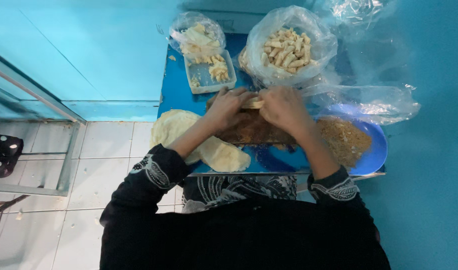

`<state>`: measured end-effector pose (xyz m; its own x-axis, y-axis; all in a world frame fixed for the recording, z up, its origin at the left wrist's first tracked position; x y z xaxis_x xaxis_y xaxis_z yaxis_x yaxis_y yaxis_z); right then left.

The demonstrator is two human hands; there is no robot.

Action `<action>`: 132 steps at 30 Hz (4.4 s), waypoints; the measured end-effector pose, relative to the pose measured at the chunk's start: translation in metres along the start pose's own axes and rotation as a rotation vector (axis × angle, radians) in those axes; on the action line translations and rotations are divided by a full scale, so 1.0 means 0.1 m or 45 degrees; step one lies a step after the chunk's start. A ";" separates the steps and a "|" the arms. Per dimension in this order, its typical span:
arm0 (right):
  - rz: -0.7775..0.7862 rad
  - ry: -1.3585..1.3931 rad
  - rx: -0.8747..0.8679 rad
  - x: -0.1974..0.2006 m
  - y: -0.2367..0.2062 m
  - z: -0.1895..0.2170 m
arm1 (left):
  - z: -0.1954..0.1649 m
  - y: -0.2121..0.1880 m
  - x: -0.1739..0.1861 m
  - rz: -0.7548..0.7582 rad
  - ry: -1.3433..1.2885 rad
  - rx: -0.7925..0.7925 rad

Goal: The person cuts round sheets of cracker dough with a knife on a wooden board, separates the cut pieces by hand, and stacks the finished discs on the table. They repeat the cutting and stacking cycle across several dough rounds, working beside a bowl of crumbs and bags of finished crackers.

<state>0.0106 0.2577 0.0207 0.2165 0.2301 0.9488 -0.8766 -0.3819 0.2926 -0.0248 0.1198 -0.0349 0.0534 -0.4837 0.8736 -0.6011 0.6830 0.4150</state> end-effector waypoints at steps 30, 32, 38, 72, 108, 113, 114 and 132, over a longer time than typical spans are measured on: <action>-0.473 -0.210 0.235 -0.03 -0.17 0.26 | -0.32 -0.46 0.52 -0.325 0.793 -0.197; -0.249 -0.316 0.219 -0.32 -0.25 0.31 | -0.45 -0.50 0.31 -0.183 0.956 -0.374; -0.204 -0.015 0.187 -0.34 -0.46 0.28 | -0.46 -0.57 0.22 0.093 1.049 -0.471; -0.050 1.045 -0.206 -0.41 -0.87 0.86 | -0.32 -1.06 0.52 0.319 0.063 0.319; -0.106 1.166 -0.487 -0.33 -0.23 -0.12 | 0.27 -0.60 0.22 -0.435 -0.859 0.860; -0.236 0.874 -0.310 -0.26 -0.22 -0.03 | 0.08 -0.59 0.33 -0.516 -0.360 0.534; -0.267 0.856 -0.280 -0.26 -0.23 -0.02 | 0.08 -0.59 0.31 -0.488 -0.334 0.551; -0.378 -0.020 -0.352 0.14 -0.96 0.04 | -0.39 -0.59 0.39 -0.281 0.191 0.427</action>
<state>0.0995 0.2940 0.0063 0.4824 0.2796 0.8301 -0.8571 -0.0451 0.5132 0.0443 0.0819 -0.0152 0.3108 -0.4964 0.8106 -0.7869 0.3440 0.5124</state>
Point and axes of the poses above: each hand's wrist, its own y-axis towards the middle knuckle, its own x-axis out of the back of the hand, z = x × y, the point moved 7 cm from there along y, towards the middle knuckle, and after that the axes turned 3 degrees about y, right-handed, at the moved point
